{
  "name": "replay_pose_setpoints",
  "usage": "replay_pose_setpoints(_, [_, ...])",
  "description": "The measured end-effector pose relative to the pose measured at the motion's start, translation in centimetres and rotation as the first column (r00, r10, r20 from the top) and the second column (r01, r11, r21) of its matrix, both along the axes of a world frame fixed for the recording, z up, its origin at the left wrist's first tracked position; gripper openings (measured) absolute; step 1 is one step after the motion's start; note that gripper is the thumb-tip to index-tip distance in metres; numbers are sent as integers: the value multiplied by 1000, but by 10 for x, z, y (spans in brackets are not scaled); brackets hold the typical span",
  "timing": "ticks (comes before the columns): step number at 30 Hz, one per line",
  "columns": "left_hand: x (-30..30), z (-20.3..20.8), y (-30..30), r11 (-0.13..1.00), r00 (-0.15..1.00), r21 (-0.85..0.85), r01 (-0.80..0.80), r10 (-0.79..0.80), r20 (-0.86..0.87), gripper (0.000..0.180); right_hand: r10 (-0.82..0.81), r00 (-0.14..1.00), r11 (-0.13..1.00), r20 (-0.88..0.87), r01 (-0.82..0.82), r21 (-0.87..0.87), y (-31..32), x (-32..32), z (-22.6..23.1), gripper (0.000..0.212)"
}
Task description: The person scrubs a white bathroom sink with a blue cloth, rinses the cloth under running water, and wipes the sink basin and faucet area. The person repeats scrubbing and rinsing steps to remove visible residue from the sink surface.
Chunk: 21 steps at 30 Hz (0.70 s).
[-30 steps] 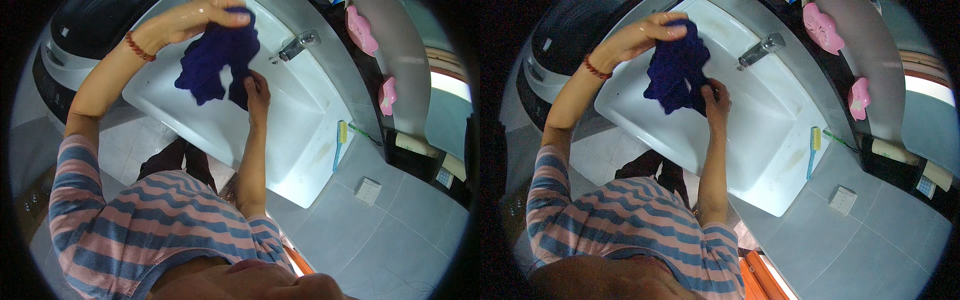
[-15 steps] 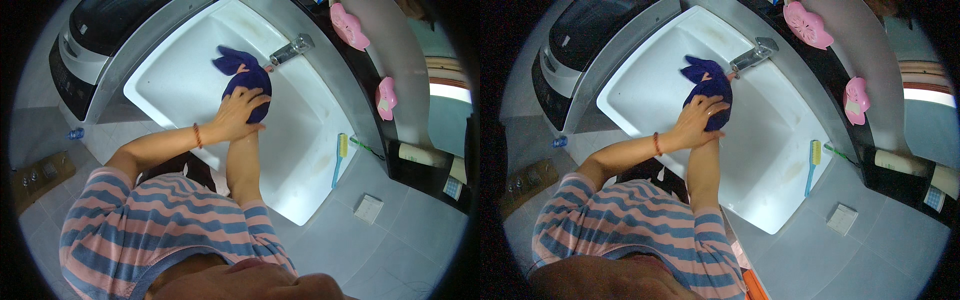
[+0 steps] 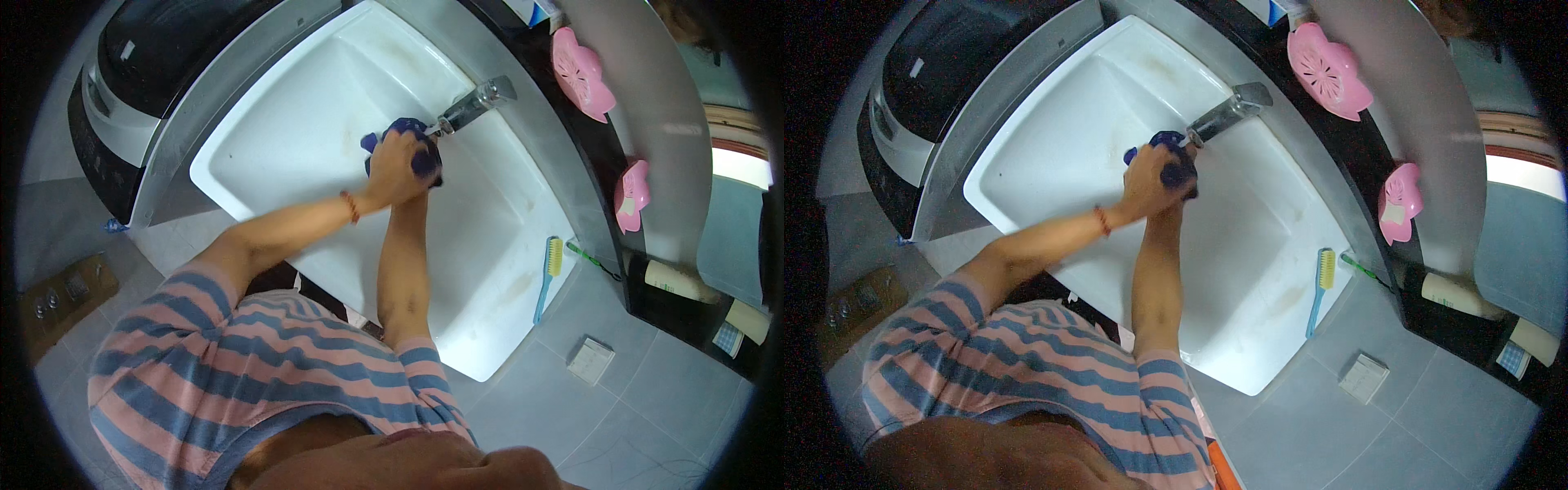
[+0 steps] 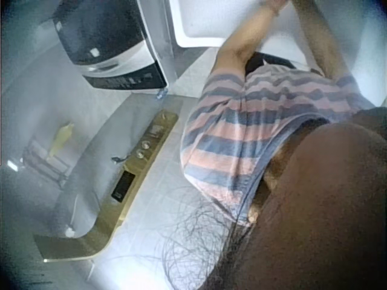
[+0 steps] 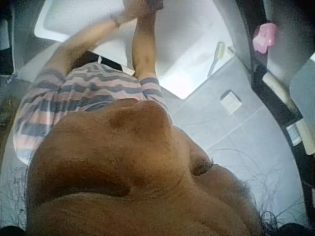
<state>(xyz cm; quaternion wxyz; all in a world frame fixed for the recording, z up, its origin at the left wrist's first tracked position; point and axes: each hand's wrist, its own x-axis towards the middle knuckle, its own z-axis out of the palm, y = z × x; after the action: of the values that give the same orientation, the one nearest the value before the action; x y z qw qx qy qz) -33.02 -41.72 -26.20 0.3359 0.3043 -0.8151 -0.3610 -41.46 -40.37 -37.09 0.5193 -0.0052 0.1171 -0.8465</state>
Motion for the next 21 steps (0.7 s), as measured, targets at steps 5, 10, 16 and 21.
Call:
replay_pose_setpoints(5, [-26,-31,-103,837,951,526,-150,-23,309,23,-140,981,835,-132,188,518,-18,31,32,36])
replay_pose_setpoints(10, [4,-24,-14,961,946,267,74,-153,286,31,55,930,998,364,-65,17,-12,6,38,30])
replay_pose_setpoints(16, [9,-42,-136,706,979,707,-31,-122,165,39,-105,955,789,-276,249,562,-20,53,91,37])
replay_pose_setpoints(21, [39,-27,-101,381,888,820,426,-351,-298,34,-86,961,919,-262,178,351,1,32,74,34])
